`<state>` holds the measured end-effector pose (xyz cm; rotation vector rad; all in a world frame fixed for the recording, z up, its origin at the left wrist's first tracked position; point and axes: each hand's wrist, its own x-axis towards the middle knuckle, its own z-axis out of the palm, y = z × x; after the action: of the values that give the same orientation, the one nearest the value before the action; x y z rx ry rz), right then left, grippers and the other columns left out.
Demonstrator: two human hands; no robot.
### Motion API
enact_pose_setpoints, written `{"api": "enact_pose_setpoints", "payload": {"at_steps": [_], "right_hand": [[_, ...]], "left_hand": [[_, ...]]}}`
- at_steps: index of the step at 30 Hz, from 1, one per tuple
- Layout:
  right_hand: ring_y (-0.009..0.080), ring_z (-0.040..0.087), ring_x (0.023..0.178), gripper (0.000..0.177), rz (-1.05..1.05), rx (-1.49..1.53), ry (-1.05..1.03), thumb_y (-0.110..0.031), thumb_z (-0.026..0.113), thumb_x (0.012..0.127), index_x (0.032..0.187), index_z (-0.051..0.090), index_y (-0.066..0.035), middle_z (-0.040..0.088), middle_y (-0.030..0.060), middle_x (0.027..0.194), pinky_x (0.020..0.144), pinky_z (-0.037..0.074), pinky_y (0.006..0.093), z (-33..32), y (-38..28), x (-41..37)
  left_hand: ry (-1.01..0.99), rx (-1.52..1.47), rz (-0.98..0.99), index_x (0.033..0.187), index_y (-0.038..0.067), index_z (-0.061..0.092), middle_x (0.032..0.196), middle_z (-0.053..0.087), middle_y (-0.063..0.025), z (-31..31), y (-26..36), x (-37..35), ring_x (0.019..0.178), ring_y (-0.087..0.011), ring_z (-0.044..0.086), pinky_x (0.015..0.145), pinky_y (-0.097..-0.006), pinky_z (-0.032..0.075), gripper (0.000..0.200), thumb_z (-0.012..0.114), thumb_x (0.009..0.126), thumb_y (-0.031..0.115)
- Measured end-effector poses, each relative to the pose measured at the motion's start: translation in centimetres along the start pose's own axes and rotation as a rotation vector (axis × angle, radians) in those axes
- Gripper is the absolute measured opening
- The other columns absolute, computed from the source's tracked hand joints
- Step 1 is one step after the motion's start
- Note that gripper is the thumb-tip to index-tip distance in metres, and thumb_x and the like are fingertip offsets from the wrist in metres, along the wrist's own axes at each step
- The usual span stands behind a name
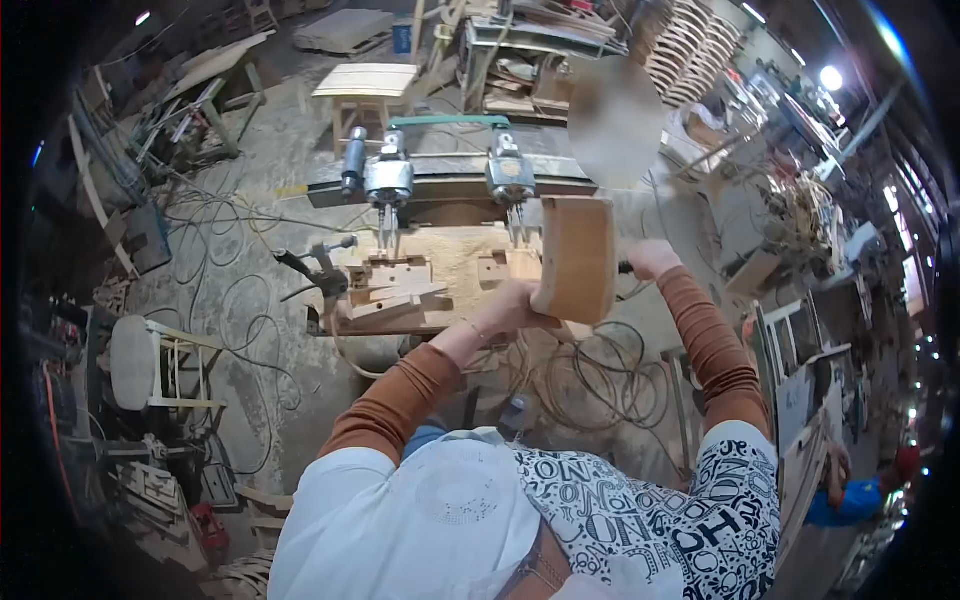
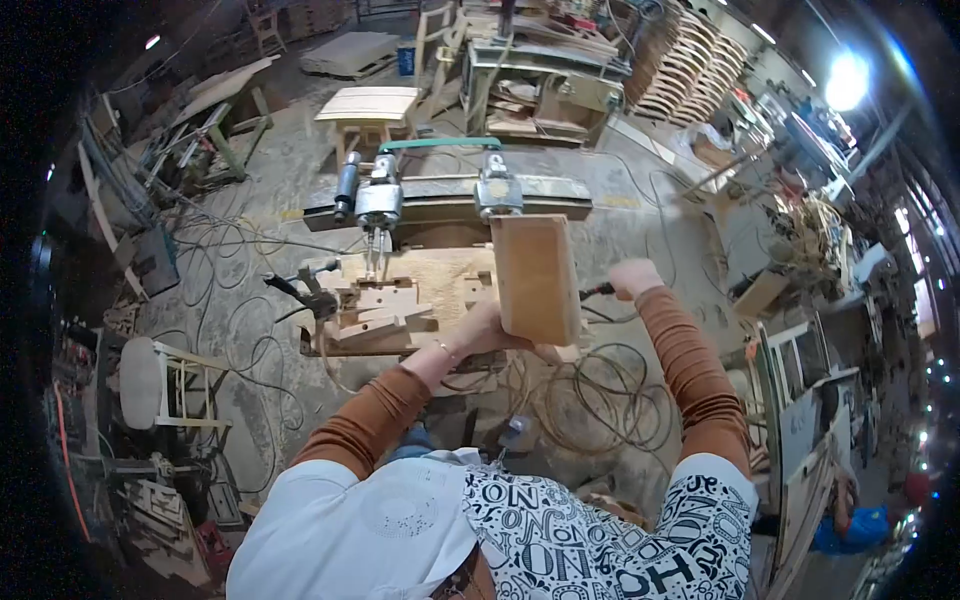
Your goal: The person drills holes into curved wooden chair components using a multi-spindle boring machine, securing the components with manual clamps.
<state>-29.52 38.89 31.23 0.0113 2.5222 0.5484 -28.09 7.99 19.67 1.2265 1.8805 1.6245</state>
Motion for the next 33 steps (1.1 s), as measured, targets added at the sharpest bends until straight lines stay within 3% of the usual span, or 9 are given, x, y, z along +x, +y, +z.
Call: {"api": "enact_pose_setpoints", "payload": {"at_steps": [7,9,13,15,17,19,20,30,33], "right_hand": [[0.0251,0.069,0.104,0.051,0.036,1.527,0.588,-0.015,0.056,0.097,0.146,0.045,-0.008,0.067,0.013,0.125,0.086,0.053,0.036,4.5,-3.0,-13.6],[0.021,0.064,0.105,0.047,0.042,1.851,0.595,-0.016,0.051,0.102,0.148,0.044,-0.005,0.062,0.0097,0.129,0.088,0.051,0.0328,9.2,-5.3,-17.1],[0.0196,0.061,0.112,0.042,0.383,2.205,1.053,-0.015,0.053,0.102,0.142,0.049,-0.004,0.061,0.0112,0.131,0.094,0.05,0.035,22.3,-14.7,-23.1],[0.0205,0.058,0.12,0.044,0.647,0.831,0.739,-0.014,0.055,0.101,0.143,0.049,-0.005,0.058,0.0116,0.137,0.1,0.048,0.0374,22.8,-20.9,-29.2],[0.0241,0.055,0.128,0.053,0.731,1.515,0.511,-0.013,0.059,0.097,0.148,0.044,-0.006,0.055,0.0096,0.142,0.106,0.046,0.0422,19.3,-25.6,-33.1],[0.0281,0.058,0.125,0.056,0.245,2.075,1.424,-0.036,0.06,0.1,0.148,0.045,-0.013,0.056,0.0045,0.143,0.104,0.047,0.0507,18.7,-31.2,-34.1],[0.0305,0.055,0.129,0.073,0.562,2.731,1.398,-0.055,0.06,0.096,0.152,0.038,-0.014,0.05,0.0075,0.148,0.106,0.044,0.0531,17.6,-33.4,-35.3],[0.0356,0.054,0.13,0.07,0.64,3.02,2.061,-0.056,0.054,0.098,0.147,0.04,-0.008,0.05,0.0161,0.146,0.098,0.049,0.0672,6.6,-51.8,-43.1],[0.0365,0.061,0.12,0.057,1.472,3.041,1.98,-0.04,0.059,0.1,0.142,0.046,-0.003,0.057,0.0216,0.137,0.097,0.053,0.0621,6.5,-55.7,-42.3]], "left_hand": [[-0.026,0.401,-0.069,0.107,0.012,0.074,0.106,0.072,-0.0063,-0.5,6.1,-0.9,0.092,-0.0266,0.07,0.081,-0.0367,0.055,0.037,0.084,0.078,0.032],[-0.081,0.372,0.244,0.105,0.01,0.072,0.104,0.07,-0.0067,0.4,10.7,-0.8,0.09,-0.0305,0.069,0.079,-0.0395,0.055,0.039,0.082,0.078,0.036],[-0.34,0.24,0.369,0.101,0.009,0.071,0.099,0.069,-0.0084,2.8,16.0,-1.3,0.088,-0.0313,0.068,0.077,-0.0403,0.055,0.036,0.082,0.078,0.035],[-0.496,0.19,0.376,0.106,0.01,0.071,0.103,0.07,-0.0091,3.9,16.1,-2.2,0.09,-0.0307,0.069,0.079,-0.0401,0.056,0.037,0.083,0.077,0.031],[-0.575,0.087,0.486,0.109,0.013,0.068,0.096,0.066,-0.0073,4.8,15.8,-3.4,0.087,-0.0313,0.067,0.073,-0.0415,0.054,0.036,0.078,0.078,0.027],[-0.719,0.061,0.566,0.121,0.014,0.067,0.109,0.067,-0.0073,6.2,14.7,-4.1,0.097,-0.0306,0.067,0.082,-0.0404,0.056,0.054,0.077,0.068,0.01],[-0.802,0.053,0.597,0.125,0.016,0.067,0.114,0.068,-0.0066,6.8,14.6,-4.3,0.101,-0.0309,0.067,0.087,-0.0398,0.055,0.062,0.075,0.065,0.006],[-1.181,0.364,1.329,0.141,0.031,0.056,0.127,0.064,-0.0012,15.5,9.3,-8.0,0.124,-0.019,0.058,0.115,-0.0554,0.031,0.062,0.068,0.08,0.034],[-1.26,0.366,1.568,0.137,0.033,0.058,0.127,0.064,0.0017,18.1,9.0,-10.6,0.13,-0.0165,0.055,0.117,-0.0603,0.026,0.055,0.063,0.085,0.016]]}}
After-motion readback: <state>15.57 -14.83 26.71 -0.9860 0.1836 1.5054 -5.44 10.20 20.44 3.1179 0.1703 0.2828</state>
